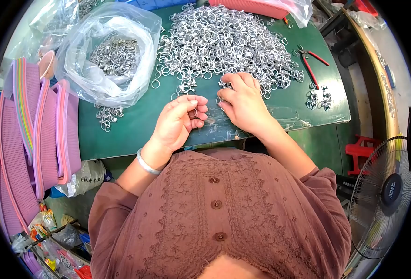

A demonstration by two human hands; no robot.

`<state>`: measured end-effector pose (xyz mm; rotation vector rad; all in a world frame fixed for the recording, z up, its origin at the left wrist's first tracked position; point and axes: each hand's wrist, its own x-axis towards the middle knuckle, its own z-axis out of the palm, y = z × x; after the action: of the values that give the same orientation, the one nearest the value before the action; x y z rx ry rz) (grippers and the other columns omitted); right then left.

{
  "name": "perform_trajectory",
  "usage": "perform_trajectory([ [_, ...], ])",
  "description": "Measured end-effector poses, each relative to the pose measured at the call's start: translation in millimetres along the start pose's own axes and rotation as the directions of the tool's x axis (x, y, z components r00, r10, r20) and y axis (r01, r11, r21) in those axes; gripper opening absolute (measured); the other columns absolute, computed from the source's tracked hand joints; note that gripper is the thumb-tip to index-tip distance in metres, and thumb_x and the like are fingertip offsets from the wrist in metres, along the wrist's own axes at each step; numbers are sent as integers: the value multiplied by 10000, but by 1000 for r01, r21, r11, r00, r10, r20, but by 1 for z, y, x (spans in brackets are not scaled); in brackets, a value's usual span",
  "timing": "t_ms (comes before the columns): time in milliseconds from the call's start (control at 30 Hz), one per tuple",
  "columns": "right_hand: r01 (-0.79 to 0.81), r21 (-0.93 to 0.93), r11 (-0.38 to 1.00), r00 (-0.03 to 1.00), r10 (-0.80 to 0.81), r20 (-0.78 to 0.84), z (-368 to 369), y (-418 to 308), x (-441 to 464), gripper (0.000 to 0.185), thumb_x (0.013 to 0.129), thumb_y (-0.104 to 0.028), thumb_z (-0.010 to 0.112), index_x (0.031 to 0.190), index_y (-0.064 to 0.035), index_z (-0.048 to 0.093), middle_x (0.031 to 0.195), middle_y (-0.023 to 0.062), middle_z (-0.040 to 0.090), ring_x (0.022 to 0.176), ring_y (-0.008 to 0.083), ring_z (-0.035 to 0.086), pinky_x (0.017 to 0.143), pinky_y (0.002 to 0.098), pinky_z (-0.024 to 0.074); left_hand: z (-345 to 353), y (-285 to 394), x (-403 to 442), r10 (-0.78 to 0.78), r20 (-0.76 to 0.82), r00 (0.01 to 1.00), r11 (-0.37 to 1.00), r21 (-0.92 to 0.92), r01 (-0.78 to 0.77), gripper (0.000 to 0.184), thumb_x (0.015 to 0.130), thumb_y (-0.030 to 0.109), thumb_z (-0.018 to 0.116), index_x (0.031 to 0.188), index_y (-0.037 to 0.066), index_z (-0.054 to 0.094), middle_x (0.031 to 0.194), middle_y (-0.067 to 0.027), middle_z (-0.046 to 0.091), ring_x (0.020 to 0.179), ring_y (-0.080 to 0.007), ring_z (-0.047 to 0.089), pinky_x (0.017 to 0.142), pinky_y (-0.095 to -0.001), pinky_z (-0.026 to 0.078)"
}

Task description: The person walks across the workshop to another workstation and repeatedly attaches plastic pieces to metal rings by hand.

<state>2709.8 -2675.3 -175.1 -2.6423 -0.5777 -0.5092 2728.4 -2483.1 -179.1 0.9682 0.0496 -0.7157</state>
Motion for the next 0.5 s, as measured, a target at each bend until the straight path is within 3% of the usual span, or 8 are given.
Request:
perform_trajectory([
  [300, 108, 257, 960, 988, -76, -131, -5, -11, 5, 219, 641, -73, 623, 841, -61, 534, 913, 57, 552, 922, 239, 483, 801, 373, 336, 19, -3, -2, 63, -100, 993, 959, 281, -33, 103, 813, 155, 590, 856, 62, 577, 640, 34, 507, 529, -37, 431, 477, -167, 338],
  [500, 135, 408, 903, 981, -64, -183, 1, -12, 1, 213, 653, -67, 622, 846, -66, 532, 843, 64, 563, 807, 254, 525, 736, 353, 379, 24, -1, -6, 108, -90, 990, 943, 323, -73, 77, 813, 144, 592, 815, 67, 586, 639, 45, 510, 535, -26, 432, 478, -159, 334],
])
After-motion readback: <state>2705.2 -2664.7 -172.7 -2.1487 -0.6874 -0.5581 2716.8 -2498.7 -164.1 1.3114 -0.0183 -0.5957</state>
